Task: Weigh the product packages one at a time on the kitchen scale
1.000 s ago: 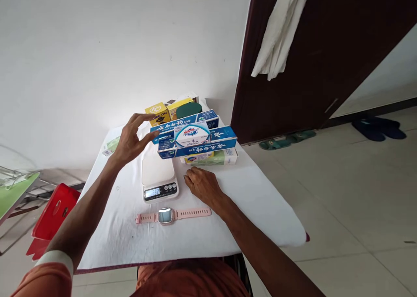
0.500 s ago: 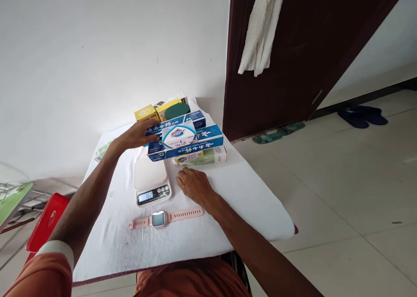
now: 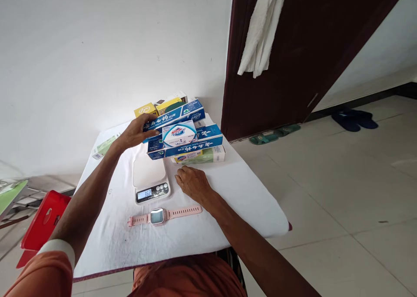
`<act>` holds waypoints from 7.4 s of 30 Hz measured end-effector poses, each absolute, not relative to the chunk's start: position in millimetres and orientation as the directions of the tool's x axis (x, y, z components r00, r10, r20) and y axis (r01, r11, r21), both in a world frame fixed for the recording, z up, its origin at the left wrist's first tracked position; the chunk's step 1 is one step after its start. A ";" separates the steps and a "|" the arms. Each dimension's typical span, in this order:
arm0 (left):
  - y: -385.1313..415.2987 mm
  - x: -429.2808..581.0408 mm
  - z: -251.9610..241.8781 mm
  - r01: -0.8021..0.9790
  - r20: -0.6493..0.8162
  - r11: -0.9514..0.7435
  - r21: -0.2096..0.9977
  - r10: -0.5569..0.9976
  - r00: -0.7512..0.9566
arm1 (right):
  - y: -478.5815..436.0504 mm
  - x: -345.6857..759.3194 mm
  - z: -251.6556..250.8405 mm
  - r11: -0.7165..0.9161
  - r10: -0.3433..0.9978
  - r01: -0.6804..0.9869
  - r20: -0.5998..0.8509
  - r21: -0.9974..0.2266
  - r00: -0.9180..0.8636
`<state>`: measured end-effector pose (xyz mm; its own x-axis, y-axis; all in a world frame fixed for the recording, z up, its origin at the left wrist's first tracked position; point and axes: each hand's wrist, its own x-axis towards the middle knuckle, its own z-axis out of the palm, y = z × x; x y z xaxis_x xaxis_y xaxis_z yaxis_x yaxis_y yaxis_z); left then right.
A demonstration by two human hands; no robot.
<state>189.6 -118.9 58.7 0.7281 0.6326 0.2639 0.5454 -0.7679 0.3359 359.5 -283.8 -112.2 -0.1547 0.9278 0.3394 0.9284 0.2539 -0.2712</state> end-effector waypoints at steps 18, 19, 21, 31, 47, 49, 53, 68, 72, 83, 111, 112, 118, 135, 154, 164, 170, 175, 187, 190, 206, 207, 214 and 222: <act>-208.1 39.0 95.9 0.766 0.331 -0.455 0.453 0.884 0.330 | -284.8 360.0 -109.8 0.254 0.934 0.926 0.320 -0.280 -0.159; -219.8 25.2 93.0 0.758 0.273 -0.424 0.496 0.905 0.327 | -284.4 360.0 -110.1 0.252 0.935 0.925 0.318 -0.284 -0.156; -240.4 4.8 83.9 0.729 0.167 -0.386 0.565 0.919 0.356 | -284.0 360.1 -111.0 0.246 0.938 0.925 0.313 -0.290 -0.151; -243.5 31.1 31.9 0.684 -0.001 -0.535 0.496 0.787 0.617 | -285.8 360.4 -110.1 0.248 0.939 0.926 0.307 -0.284 -0.157; -214.2 33.0 11.4 0.709 0.004 -0.563 0.424 0.784 0.621 | -286.0 360.9 -113.1 0.254 0.932 0.918 0.330 -0.306 -0.148; -220.1 27.7 18.9 0.714 0.021 -0.548 0.436 0.799 0.600 | -286.4 360.6 -112.5 0.254 0.931 0.917 0.333 -0.307 -0.146; -225.9 19.6 32.2 0.716 0.075 -0.538 0.444 0.819 0.569 | -286.4 360.5 -112.4 0.269 0.925 0.913 0.345 -0.307 -0.157; -223.4 28.2 -1.2 0.737 0.027 -0.592 0.326 0.786 0.618 | -283.5 364.4 -124.9 0.368 0.830 0.892 0.525 -0.264 -0.187; -232.6 -28.4 14.3 0.820 -0.013 -0.454 0.348 0.872 0.489 | -283.5 364.5 -125.4 0.377 0.810 0.894 0.555 -0.242 -0.191; -120.1 -68.8 -27.2 0.994 0.062 -0.031 0.109 0.998 0.024 | -282.5 365.3 -124.5 0.405 0.788 0.884 0.580 -0.234 -0.207; -189.9 220.7 54.9 0.540 0.364 -0.827 0.157 0.556 0.747 | -285.4 359.2 -106.0 0.225 0.951 0.935 0.270 -0.273 -0.150; -186.5 226.9 50.3 0.545 0.341 -0.823 0.160 0.564 0.752 | -285.4 359.3 -105.9 0.224 0.952 0.936 0.269 -0.272 -0.150; -180.1 215.3 49.4 0.478 0.452 -0.817 0.321 0.576 0.681 | -285.6 360.2 -104.5 0.233 0.951 0.930 0.265 -0.285 -0.157; -248.9 62.9 -11.8 0.632 0.227 -0.547 0.549 0.825 0.517 | -284.2 359.5 -112.8 0.253 0.930 0.922 0.336 -0.293 -0.148; -231.4 50.0 5.9 0.622 0.349 -0.473 0.624 0.881 0.320 | -284.8 362.5 -118.9 0.284 0.911 0.911 0.380 -0.300 -0.159; -218.1 96.1 -13.8 0.704 0.117 -0.588 0.399 0.794 0.597 | -284.1 363.9 -123.5 0.342 0.862 0.899 0.474 -0.275 -0.183; -218.0 78.9 -13.2 0.695 0.175 -0.591 0.410 0.798 0.576 | -283.9 364.3 -125.0 0.379 0.821 0.888 0.536 -0.259 -0.194; -207.2 11.8 -9.7 0.791 0.305 -0.449 0.416 0.888 0.344 | -284.4 364.6 -124.2 0.390 0.821 0.882 0.534 -0.263 -0.204; -123.6 -70.6 -45.3 0.978 0.148 -0.039 0.204 0.989 0.009 | -281.5 362.2 -126.6 0.351 0.828 0.903 0.533 -0.247 -0.177; -121.8 -63.6 -45.9 0.987 0.198 -0.077 0.142 0.979 0.048 | -282.3 362.3 -123.7 0.318 0.867 0.909 0.470 -0.268 -0.165; -197.8 213.6 23.9 0.534 0.370 -0.841 0.083 0.524 0.767 | -287.9 357.9 -98.8 0.185 0.971 0.949 0.195 -0.254 -0.137; -198.4 223.6 22.7 0.551 0.328 -0.832 0.063 0.538 0.776 | -288.2 358.2 -100.0 0.189 0.970 0.950 0.200 -0.250 -0.140; -189.4 242.0 18.7 0.615 0.222 -0.788 0.028 0.604 0.765 | -283.0 362.1 -120.3 0.274 0.918 0.930 0.354 -0.245 -0.178; -196.4 214.2 32.4 0.526 0.349 -0.828 0.195 0.560 0.752 | -283.9 362.3 -117.4 0.265 0.925 0.919 0.346 -0.290 -0.158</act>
